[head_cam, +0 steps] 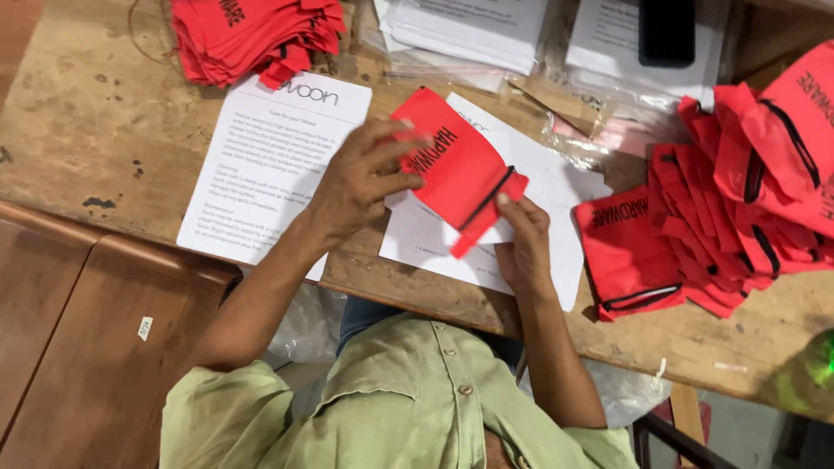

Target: Insert assembly instructions and furniture components into labeled hardware pouches.

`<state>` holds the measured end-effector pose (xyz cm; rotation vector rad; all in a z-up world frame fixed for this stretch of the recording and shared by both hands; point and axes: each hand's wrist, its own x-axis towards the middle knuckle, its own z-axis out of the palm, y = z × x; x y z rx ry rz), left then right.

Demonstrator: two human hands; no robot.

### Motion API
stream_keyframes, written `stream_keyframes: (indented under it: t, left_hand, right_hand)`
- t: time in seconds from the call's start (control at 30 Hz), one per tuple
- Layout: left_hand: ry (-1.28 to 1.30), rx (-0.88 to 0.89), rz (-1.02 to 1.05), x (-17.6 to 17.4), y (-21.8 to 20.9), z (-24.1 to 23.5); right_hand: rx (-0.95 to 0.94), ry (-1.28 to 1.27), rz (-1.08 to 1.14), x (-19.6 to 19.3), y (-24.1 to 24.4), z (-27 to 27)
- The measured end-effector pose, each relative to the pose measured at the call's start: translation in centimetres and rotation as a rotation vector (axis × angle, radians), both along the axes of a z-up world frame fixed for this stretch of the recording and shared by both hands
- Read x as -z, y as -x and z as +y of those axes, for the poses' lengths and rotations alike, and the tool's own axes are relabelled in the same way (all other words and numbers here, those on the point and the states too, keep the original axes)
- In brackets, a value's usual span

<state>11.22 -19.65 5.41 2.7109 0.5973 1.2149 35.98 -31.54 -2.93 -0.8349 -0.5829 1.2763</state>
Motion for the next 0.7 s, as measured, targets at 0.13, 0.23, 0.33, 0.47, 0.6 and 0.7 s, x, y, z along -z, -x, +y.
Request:
stream_keyframes:
  t: [0.13, 0.23, 0.33, 0.47, 0.6, 0.7]
  left_hand:
    - [0.134, -0.116, -0.013, -0.2, -2.9, -2.8]
    - [0.451, -0.093, -0.129, -1.1, -5.5, -5.4]
    - [0.733, -0.041, -0.157, -1.6, -6.6, -6.0]
    - [0.778, -0.028, -0.106, -1.1, -6.6, -6.3]
    - [0.629, -0.008, -0.114, -1.8, -5.9, -6.6]
    - [0.701, -0.001, -0.163, -1.8, -5.7, -6.6]
  right_hand:
    - [0.073, 0.062, -0.395, 0.4, 1.2, -0.4]
    - [0.144, -0.133, -0.984, -0.4, 2.2, -0.6]
    - [0.241, -0.413, -1.304, -1.7, 2.6, -0.4]
    - [0.328, -0.491, -1.412, -2.5, 3.0, -0.7]
    - [0.366, -0.563, -1.481, -3.3, 3.7, -0.4]
    - [0.26, -0.525, -1.433, -4.2, 3.8, -0.7]
